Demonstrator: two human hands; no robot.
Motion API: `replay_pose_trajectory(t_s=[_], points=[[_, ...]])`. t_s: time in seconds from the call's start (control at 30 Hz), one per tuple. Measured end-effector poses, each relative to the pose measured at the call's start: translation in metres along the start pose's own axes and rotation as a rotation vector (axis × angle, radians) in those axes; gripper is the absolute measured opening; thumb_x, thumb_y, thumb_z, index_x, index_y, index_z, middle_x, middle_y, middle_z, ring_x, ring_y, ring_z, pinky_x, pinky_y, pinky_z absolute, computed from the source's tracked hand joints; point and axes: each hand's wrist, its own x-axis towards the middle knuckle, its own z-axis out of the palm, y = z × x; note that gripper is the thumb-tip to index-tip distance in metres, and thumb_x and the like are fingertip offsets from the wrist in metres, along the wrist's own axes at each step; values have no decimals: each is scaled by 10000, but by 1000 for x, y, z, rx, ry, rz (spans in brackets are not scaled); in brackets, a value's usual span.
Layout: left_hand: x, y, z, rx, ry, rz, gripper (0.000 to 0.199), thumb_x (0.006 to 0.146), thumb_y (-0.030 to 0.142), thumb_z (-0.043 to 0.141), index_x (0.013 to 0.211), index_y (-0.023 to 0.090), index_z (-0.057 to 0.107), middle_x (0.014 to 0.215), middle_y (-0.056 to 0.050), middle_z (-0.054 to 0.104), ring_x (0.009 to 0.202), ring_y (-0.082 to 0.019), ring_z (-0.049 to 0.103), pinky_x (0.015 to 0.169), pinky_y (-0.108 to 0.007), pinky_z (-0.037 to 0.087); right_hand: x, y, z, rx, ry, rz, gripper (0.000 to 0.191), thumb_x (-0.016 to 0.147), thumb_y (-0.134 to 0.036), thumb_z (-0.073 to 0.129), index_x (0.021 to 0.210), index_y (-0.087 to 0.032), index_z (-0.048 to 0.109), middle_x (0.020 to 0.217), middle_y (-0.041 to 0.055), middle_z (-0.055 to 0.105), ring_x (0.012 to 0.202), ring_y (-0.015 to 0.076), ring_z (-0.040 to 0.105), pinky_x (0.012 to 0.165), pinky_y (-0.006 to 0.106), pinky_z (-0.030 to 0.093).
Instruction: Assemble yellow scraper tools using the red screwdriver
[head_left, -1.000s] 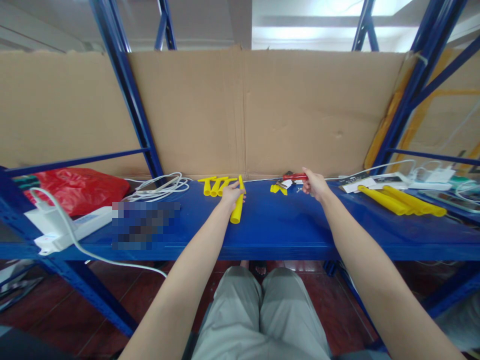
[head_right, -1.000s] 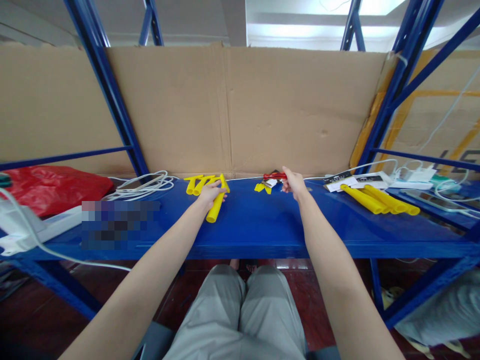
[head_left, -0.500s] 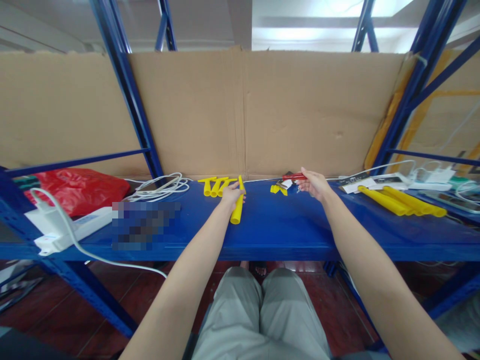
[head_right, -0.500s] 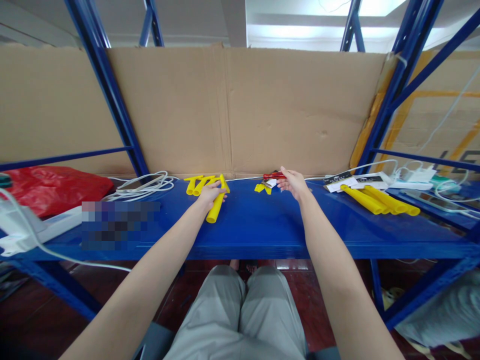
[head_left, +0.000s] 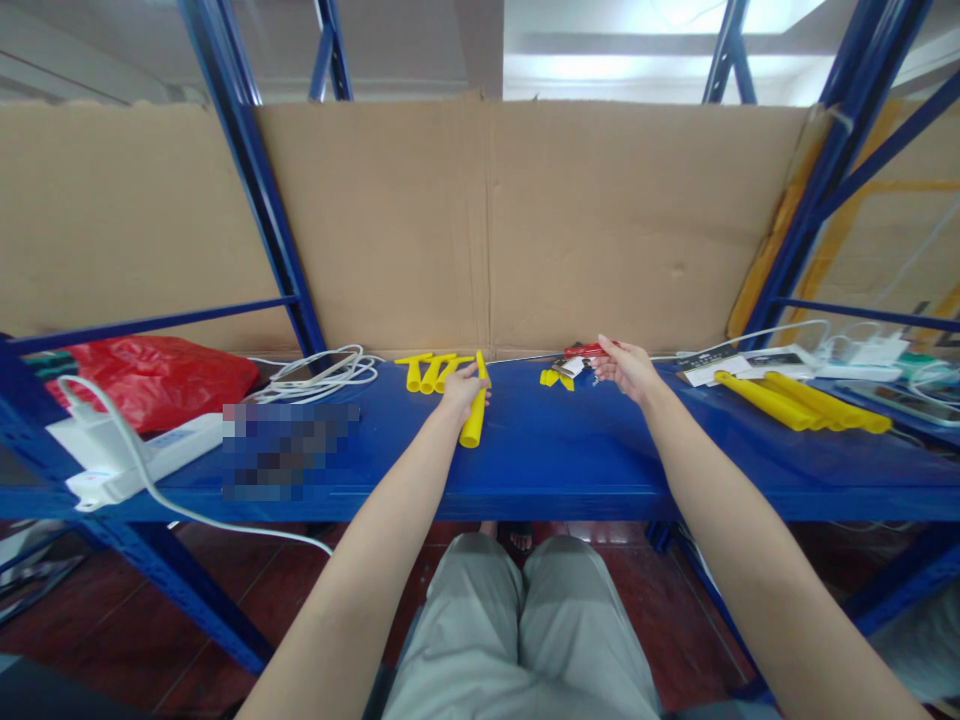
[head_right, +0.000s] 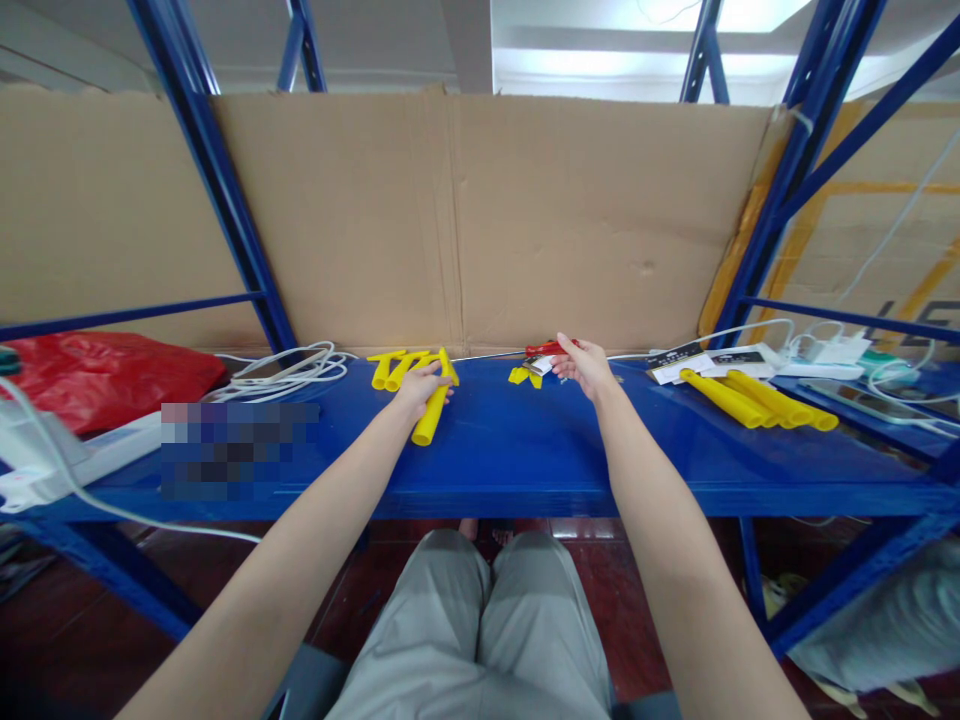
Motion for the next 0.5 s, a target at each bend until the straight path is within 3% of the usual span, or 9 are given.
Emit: replay_pose_trajectory(t_s=[0.5], points=[[1,-1,0,27,-19,7,630,783,11,589,1376,163,443,973,-125,678,551,-88,585,467,-177,466,0,0,3,-18,80,53,266,818,-389,631,743,-151,535,461,23,602,321,88,503,313,160,412]])
